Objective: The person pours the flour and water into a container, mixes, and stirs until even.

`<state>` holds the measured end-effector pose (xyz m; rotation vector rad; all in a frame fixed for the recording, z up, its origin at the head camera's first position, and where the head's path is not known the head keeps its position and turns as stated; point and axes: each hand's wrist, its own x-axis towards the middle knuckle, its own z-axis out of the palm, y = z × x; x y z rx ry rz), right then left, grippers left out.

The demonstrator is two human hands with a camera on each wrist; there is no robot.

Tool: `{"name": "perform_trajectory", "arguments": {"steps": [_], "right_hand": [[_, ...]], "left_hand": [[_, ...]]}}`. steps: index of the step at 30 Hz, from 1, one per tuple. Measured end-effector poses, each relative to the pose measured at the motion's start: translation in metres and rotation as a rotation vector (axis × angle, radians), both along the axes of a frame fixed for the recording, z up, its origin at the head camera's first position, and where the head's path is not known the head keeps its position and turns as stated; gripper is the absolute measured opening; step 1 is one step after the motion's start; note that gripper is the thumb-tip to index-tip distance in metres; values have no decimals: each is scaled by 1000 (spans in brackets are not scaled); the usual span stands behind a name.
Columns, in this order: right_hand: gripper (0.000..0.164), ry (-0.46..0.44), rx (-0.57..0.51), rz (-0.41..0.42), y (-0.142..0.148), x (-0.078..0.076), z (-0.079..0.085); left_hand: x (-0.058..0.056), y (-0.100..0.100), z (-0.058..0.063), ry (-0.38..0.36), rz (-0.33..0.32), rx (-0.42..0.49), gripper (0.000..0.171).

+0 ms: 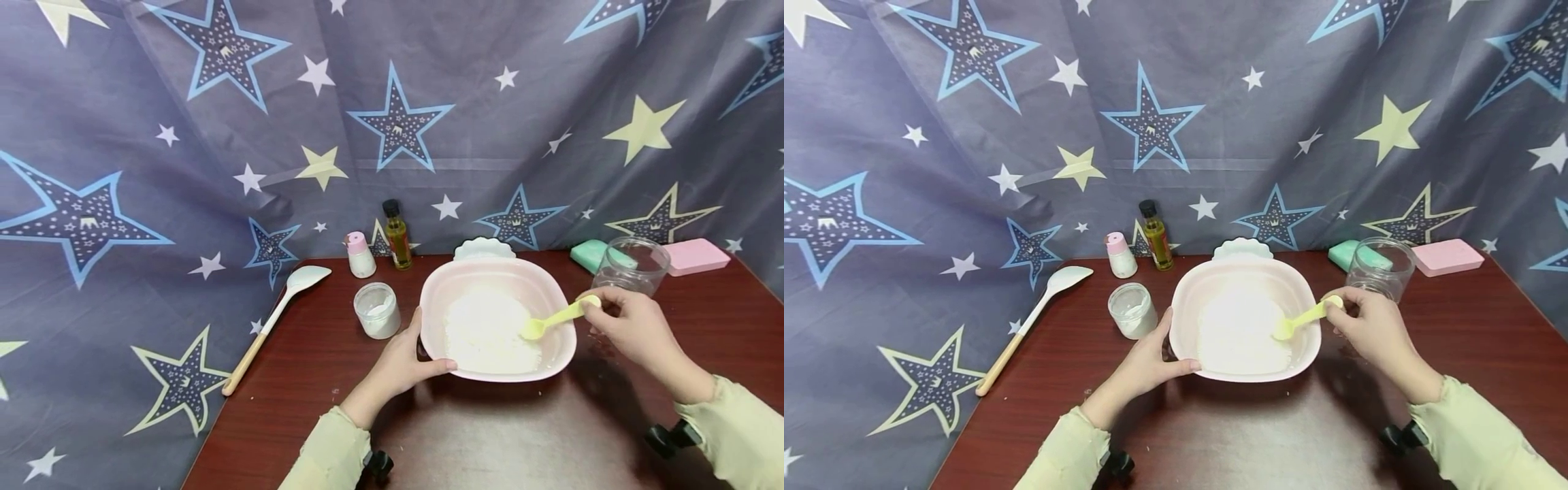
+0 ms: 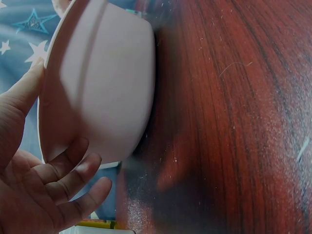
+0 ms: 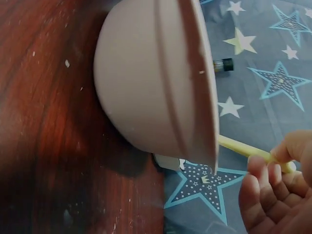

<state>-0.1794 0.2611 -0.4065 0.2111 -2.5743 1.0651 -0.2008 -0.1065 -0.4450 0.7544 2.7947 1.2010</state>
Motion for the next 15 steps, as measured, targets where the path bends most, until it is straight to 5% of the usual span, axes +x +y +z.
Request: {"name": "perform_trajectory", "arguments": {"steps": [15], "right_hand": [[5, 17, 108, 305, -33, -2, -4]], "left_hand": [[2, 0, 1, -12, 7, 10, 112]]}}
